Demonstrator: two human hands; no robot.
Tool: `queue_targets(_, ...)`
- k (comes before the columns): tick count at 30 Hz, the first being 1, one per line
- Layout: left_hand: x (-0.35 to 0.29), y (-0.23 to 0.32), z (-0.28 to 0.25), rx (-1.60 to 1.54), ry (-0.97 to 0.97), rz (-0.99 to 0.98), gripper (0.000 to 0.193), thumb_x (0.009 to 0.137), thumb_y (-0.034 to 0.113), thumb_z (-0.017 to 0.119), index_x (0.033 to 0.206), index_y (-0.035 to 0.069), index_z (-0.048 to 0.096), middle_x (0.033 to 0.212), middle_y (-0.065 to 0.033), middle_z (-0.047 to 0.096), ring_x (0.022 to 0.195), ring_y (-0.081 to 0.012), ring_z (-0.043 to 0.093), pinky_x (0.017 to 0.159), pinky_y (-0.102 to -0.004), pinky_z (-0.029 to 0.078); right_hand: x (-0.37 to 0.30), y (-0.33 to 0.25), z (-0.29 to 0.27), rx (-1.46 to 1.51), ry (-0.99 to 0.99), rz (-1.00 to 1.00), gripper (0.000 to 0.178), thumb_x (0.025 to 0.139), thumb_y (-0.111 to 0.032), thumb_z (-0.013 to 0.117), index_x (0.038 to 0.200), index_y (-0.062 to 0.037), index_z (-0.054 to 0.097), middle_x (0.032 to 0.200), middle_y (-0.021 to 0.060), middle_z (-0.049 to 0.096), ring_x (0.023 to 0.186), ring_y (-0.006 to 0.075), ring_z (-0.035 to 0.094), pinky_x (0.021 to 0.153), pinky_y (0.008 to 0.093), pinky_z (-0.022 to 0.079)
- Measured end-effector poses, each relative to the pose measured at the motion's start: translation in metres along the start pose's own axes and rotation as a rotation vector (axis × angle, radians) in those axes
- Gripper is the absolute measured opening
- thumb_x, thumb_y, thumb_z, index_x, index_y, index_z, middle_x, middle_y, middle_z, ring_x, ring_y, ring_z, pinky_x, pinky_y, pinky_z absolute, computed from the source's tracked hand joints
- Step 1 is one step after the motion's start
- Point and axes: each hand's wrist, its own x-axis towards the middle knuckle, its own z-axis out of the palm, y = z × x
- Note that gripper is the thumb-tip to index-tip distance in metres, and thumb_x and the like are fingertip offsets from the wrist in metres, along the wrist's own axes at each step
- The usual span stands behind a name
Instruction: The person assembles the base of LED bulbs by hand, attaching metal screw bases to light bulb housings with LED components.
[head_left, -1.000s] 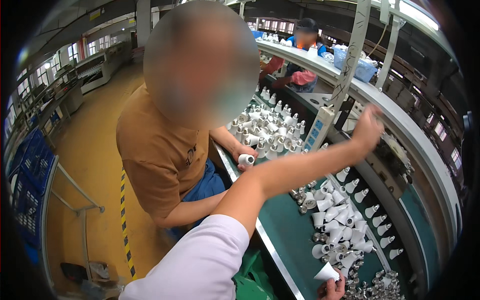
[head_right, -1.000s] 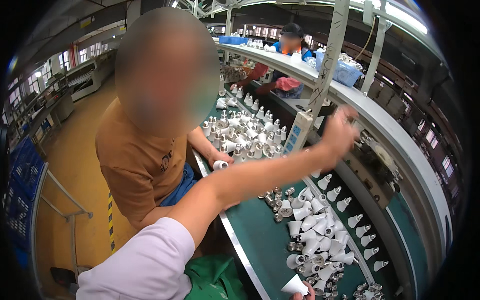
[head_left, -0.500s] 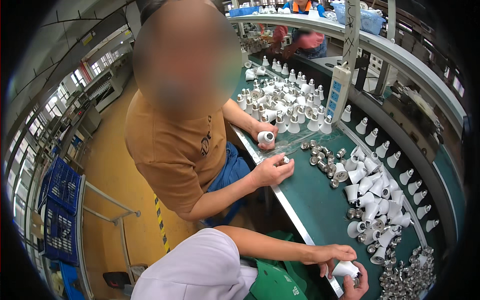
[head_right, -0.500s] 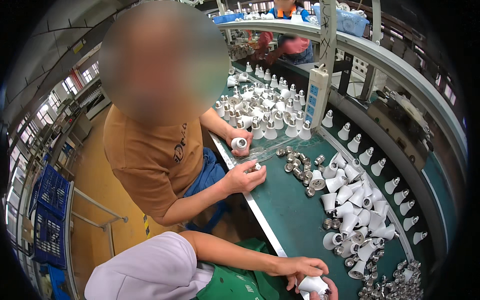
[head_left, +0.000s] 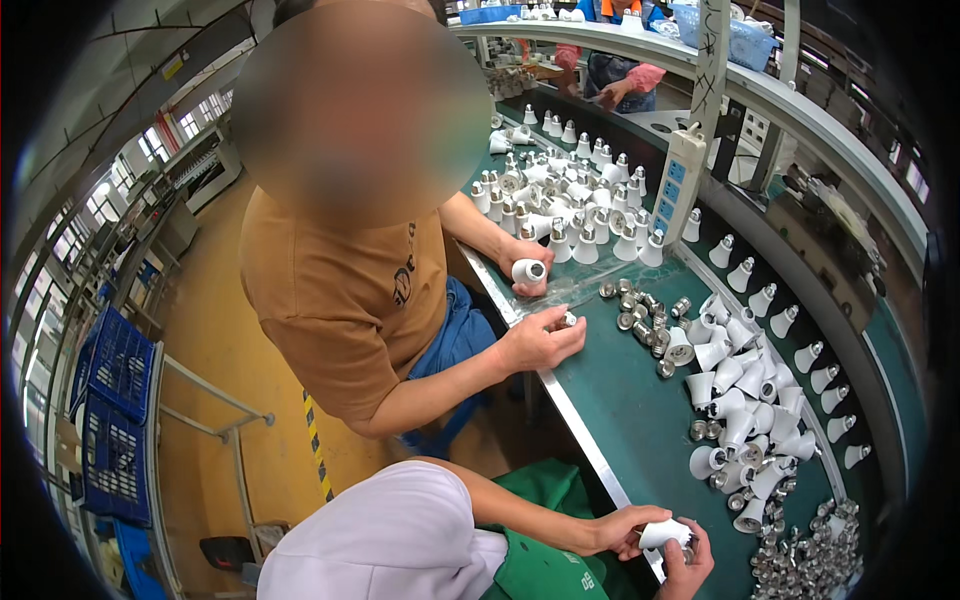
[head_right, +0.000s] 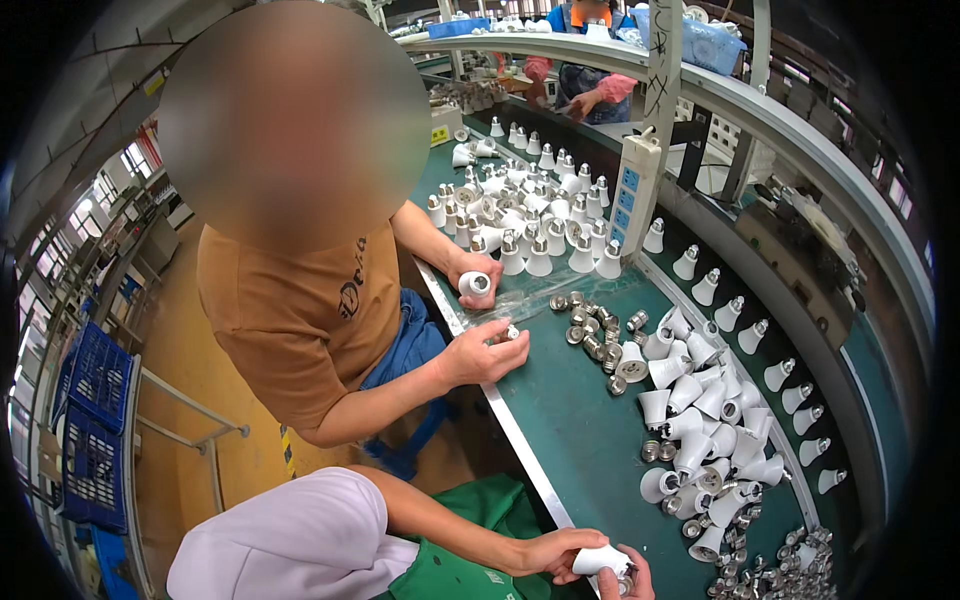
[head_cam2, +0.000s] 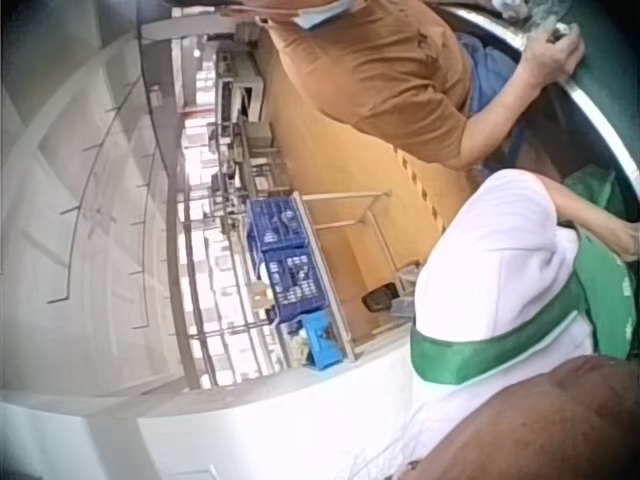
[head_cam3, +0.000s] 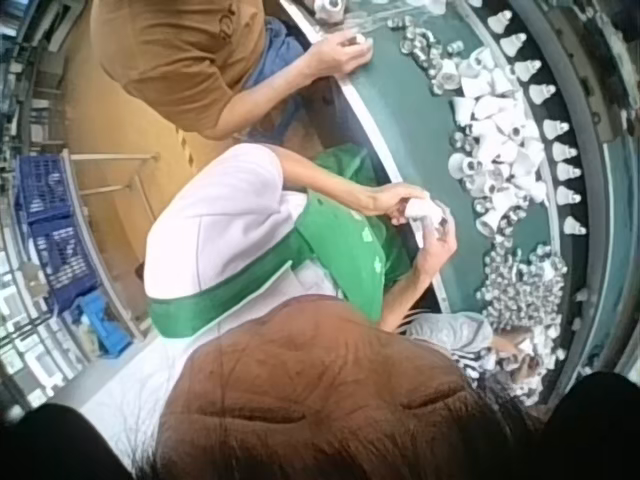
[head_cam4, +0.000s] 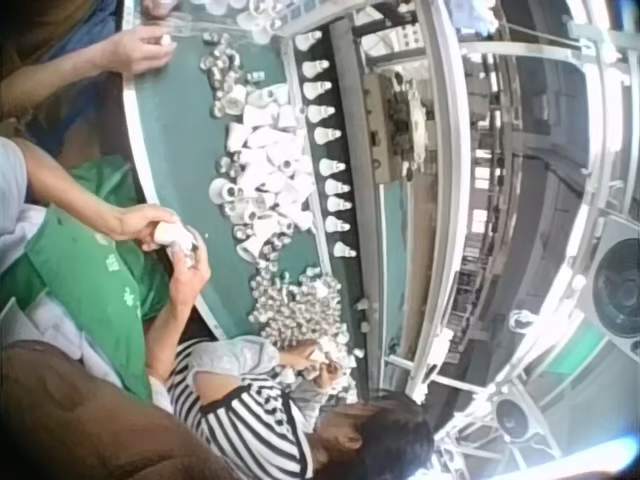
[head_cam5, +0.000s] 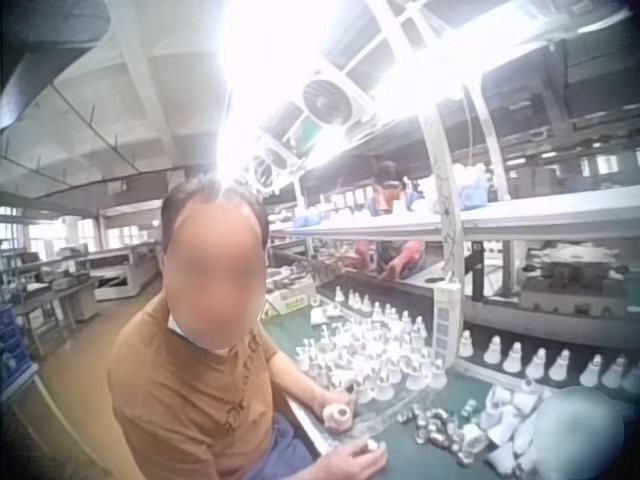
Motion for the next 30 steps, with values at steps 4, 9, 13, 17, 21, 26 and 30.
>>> queue_targets(4,0.011,0.008,0.006,0.018,-0.02,-0.008,0.034,0.087,0.043,0.043,0.095,0.01,0.05,0.069,-0.003,0.052,0.048,-0.011,0.048,0.039,-0.0213,0.037,0.01,0.038,-0.014,-0.069,0.161,-0.29,0.034,0.067,-0.001,0.052,0.101,0.0025,0.051,0.083,0.0059,0.05,0.06,0.0054,0.044,0.051,0.0177,0.036)
queue_targets(9,0.005,0.069,-0.005,-0.231,-0.088,0.144,0.048,0.088,0.049,0.034,0.11,0.009,0.049,0.088,-0.0093,0.058,0.06,-0.0152,0.049,0.05,-0.026,0.04,0.02,-0.004,0.001,-0.062,0.293,-0.142,0.03,0.069,-0.004,0.06,0.099,-0.0018,0.056,0.073,0.0006,0.052,0.069,0.007,0.047,0.061,0.0195,0.037)
queue_targets(13,0.002,0.081,-0.005,-0.074,-0.024,0.185,0.046,0.089,0.045,0.034,0.109,0.007,0.049,0.091,-0.0091,0.057,0.059,-0.0151,0.048,0.05,-0.0263,0.039,0.024,-0.011,0.01,-0.161,0.296,-0.309,0.012,0.073,0.0,0.062,0.085,-0.0001,0.062,0.066,0.0012,0.054,0.058,0.0049,0.046,0.053,0.0183,0.036)
queue_targets(17,0.003,0.074,0.001,-0.045,-0.087,0.21,0.045,0.087,0.041,0.042,0.112,0.004,0.045,0.094,-0.0093,0.055,0.061,-0.0171,0.05,0.051,-0.0274,0.041,0.03,-0.009,0.015,-0.169,0.362,-0.373,0.013,0.074,-0.001,0.064,0.086,0.0003,0.062,0.064,0.0012,0.052,0.058,0.0048,0.044,0.052,0.0187,0.035)
queue_targets(21,0.003,0.071,-0.002,-0.038,-0.121,0.254,0.046,0.084,0.04,0.048,0.114,0.004,0.042,0.094,-0.0086,0.054,0.062,-0.0175,0.05,0.051,-0.0268,0.041,0.032,-0.011,0.02,-0.171,0.398,-0.348,0.019,0.074,-0.002,0.065,0.092,0.0002,0.061,0.064,0.0003,0.052,0.058,0.0046,0.044,0.053,0.0184,0.035)
queue_targets(26,0.0,0.072,-0.012,0.001,-0.191,0.231,0.048,0.081,0.039,0.052,0.114,0.005,0.041,0.092,-0.0076,0.053,0.06,-0.0159,0.048,0.048,-0.0244,0.037,0.038,-0.007,0.012,0.015,0.275,-0.22,0.026,0.074,-0.005,0.067,0.097,0.0003,0.058,0.068,-0.0007,0.052,0.062,0.0044,0.044,0.056,0.0173,0.035)
queue_targets(30,0.001,0.075,-0.019,0.025,-0.207,0.227,0.049,0.08,0.038,0.053,0.114,0.005,0.041,0.092,-0.0078,0.053,0.059,-0.0151,0.048,0.047,-0.0242,0.036,0.045,0.002,0.01,0.05,0.273,-0.258,0.026,0.075,-0.008,0.067,0.098,0.0006,0.058,0.07,-0.0012,0.052,0.061,0.0044,0.045,0.055,0.0169,0.034)
